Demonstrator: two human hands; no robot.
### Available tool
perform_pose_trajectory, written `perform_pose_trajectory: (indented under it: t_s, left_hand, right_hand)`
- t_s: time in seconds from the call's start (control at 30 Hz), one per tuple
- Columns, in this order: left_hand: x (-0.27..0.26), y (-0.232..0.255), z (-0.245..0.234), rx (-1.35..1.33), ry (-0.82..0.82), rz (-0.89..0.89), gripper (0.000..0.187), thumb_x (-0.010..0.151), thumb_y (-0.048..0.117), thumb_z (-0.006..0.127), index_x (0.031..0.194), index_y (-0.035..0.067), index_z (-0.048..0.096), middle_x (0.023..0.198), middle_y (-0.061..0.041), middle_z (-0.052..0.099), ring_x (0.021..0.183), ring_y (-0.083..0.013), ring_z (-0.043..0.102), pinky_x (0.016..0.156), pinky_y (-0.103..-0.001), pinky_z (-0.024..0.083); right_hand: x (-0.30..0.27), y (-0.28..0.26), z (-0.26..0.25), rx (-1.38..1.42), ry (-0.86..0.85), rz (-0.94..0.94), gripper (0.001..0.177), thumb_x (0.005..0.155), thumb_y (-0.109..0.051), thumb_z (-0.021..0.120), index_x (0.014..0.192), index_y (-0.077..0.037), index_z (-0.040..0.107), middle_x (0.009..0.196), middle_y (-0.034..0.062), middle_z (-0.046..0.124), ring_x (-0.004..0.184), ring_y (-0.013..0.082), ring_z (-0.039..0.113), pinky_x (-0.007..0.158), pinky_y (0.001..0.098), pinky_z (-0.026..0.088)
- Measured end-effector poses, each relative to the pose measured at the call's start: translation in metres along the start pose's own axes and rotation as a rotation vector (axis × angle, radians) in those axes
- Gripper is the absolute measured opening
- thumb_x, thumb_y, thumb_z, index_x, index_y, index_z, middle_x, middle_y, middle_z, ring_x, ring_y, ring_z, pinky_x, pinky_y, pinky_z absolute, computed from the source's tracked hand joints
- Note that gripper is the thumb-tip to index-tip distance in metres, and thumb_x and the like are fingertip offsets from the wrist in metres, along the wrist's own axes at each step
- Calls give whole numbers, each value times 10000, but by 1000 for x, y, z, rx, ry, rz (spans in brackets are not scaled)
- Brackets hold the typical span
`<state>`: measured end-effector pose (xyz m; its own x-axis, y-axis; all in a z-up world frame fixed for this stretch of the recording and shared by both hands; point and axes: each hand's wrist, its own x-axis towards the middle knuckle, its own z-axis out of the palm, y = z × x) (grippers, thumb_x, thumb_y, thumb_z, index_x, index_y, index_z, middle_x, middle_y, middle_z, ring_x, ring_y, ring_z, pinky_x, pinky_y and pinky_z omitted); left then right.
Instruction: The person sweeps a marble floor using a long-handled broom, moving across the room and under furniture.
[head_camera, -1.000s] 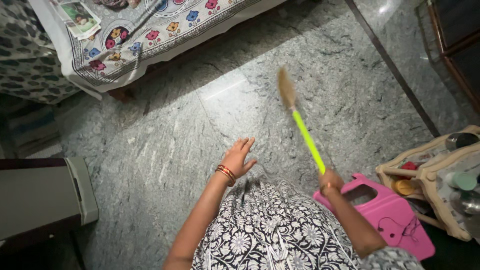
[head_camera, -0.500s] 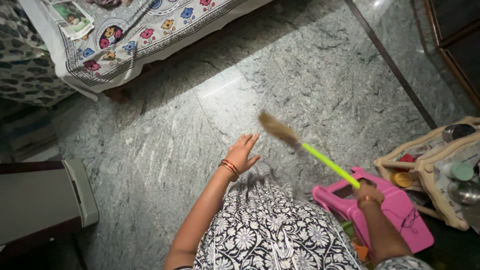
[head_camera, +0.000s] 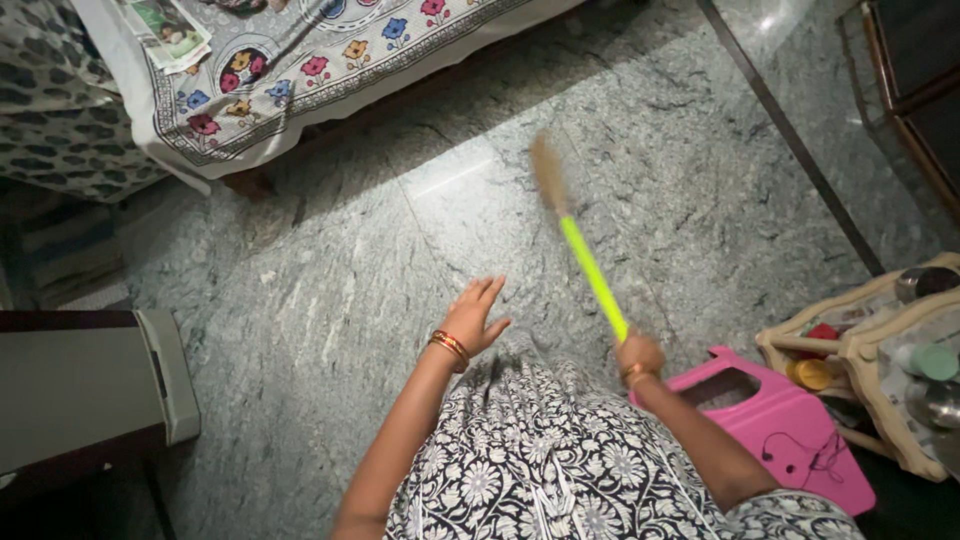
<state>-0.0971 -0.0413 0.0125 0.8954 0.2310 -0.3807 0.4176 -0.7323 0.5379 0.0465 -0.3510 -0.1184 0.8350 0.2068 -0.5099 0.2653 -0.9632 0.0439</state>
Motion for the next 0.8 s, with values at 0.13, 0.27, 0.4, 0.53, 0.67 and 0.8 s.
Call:
perform_pose_trajectory:
  t_s: [0.13, 0.27, 0.4, 0.53, 0.67, 0.8]
  left_hand:
    - [-9, -9, 1, -11, 36, 3, 837, 900, 385, 724, 1594, 178, 304, 1584, -185, 391, 1485, -414, 328, 1174, -544, 330]
    - [-13, -11, 2, 5, 2, -42, 828, 885, 395, 733, 1574, 194, 320, 1587, -162, 396, 1486, -412, 324, 1148, -555, 340]
    - [-19, -11, 1, 11, 12, -62, 844, 888, 414, 733, 1587, 199, 311, 1587, -153, 395, 1476, -433, 319, 1139, -562, 343]
    - [-32, -18, 0, 4, -12, -143, 835, 895, 417, 713, 1592, 215, 299, 1596, -151, 386, 1491, -401, 334, 1119, -571, 356]
    - [-44, -26, 1, -21, 40, -151, 818, 905, 416, 715, 1583, 202, 310, 1590, -157, 398, 1480, -417, 324, 1163, -562, 336]
    - [-46, -26, -2, -19, -14, -217, 811, 907, 405, 704, 1585, 204, 306, 1593, -146, 383, 1493, -398, 307, 1144, -581, 320]
  right_hand:
    - [-30, -26, 16, 21, -357, -278, 478, 842, -492, 658, 1162, -139, 622, 931, 195, 752, 845, 390, 735, 711, 544, 553]
    - [-31, -69, 30, 6, -339, -477, 303, 924, -402, 583, 1092, -174, 690, 949, 163, 753, 852, 377, 737, 712, 531, 569]
    - [-21, -109, 33, -135, -281, -641, 289, 951, -364, 558, 1095, -155, 696, 933, 141, 764, 865, 344, 747, 724, 498, 591]
    - [11, -93, 16, -29, -328, -319, 288, 972, -361, 562, 1111, -199, 755, 1026, 122, 777, 938, 355, 755, 784, 510, 594]
    - [45, -51, -3, 52, -284, -79, 432, 877, -498, 701, 1166, -180, 748, 1121, 157, 745, 1049, 371, 714, 866, 507, 570]
    - [89, -22, -16, 200, -275, 112, 566, 854, -536, 748, 1123, -39, 778, 1096, 237, 759, 1014, 397, 742, 814, 510, 595]
